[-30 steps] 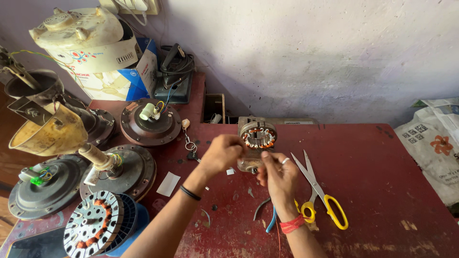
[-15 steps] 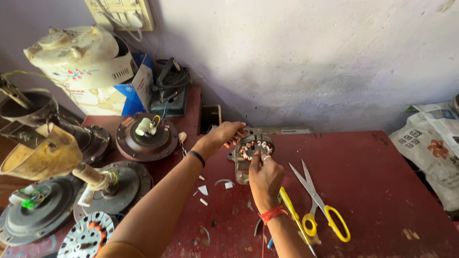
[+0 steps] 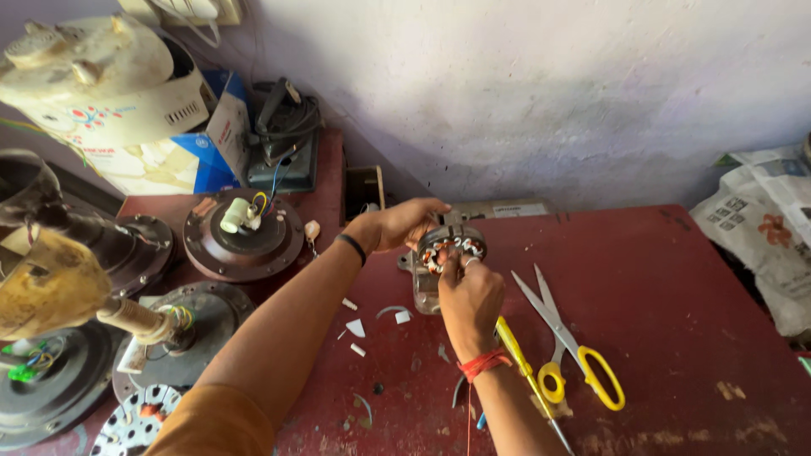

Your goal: The person winds copper wire around a motor stator held in a bench vise, using scissors to cut a small white insulating strip and a yellow screwdriver to tuck the wire into the stator slots. The person repeatedly rotates the stator and continues winding and tucking the wire.

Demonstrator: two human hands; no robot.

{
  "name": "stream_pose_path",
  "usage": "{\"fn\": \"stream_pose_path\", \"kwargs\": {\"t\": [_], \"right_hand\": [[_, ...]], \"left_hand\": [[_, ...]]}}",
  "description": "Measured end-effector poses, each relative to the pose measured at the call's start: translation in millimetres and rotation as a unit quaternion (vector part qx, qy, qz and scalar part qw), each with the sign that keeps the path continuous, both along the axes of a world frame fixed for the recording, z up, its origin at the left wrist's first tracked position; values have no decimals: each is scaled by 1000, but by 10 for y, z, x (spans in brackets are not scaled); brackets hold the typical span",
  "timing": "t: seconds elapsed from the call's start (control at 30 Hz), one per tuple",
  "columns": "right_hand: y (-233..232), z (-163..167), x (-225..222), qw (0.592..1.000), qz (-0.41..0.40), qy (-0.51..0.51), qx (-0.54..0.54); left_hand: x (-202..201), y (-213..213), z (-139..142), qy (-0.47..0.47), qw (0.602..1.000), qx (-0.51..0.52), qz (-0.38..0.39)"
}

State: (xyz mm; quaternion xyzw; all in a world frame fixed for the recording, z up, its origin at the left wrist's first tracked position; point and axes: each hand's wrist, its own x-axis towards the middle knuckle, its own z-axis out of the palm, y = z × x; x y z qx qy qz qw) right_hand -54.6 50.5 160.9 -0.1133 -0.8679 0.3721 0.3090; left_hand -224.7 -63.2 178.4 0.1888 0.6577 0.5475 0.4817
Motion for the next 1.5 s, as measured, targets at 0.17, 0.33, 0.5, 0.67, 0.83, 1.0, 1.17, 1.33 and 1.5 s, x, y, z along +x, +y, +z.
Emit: {"fn": "stream_pose_path", "kwargs": {"t": [0.17, 0.33, 0.5, 0.67, 0.83, 1.0, 1.17, 1.33, 1.5], "right_hand": [[27, 100, 122, 997, 32, 29, -62], [-3, 196, 298, 992, 75, 50, -88], [-57, 190, 272, 998, 45, 41, 4], [-71, 149, 172, 997, 33, 62, -15], [-97, 114, 147, 994, 72, 76, -20], [-86, 92, 182, 998, 64, -22, 14], [-149, -10, 331, 994, 111, -3, 4], [-228, -168, 501, 993, 113, 13, 41], [-179, -190, 569, 992, 120, 6, 39]], "left_hand": [[-48, -24, 11, 62, 998, 3, 3], [9, 18, 144, 137, 986, -93, 2], [48, 14, 215, 178, 976, -122, 2], [61, 22, 196, 170, 975, -137, 29], [76, 58, 172, 151, 981, -121, 12], [120, 73, 168, 164, 975, -143, 41], [135, 69, 93, 129, 979, -56, 146], [112, 95, -85, 53, 967, -10, 251], [102, 89, -171, 56, 972, 15, 226]]}}
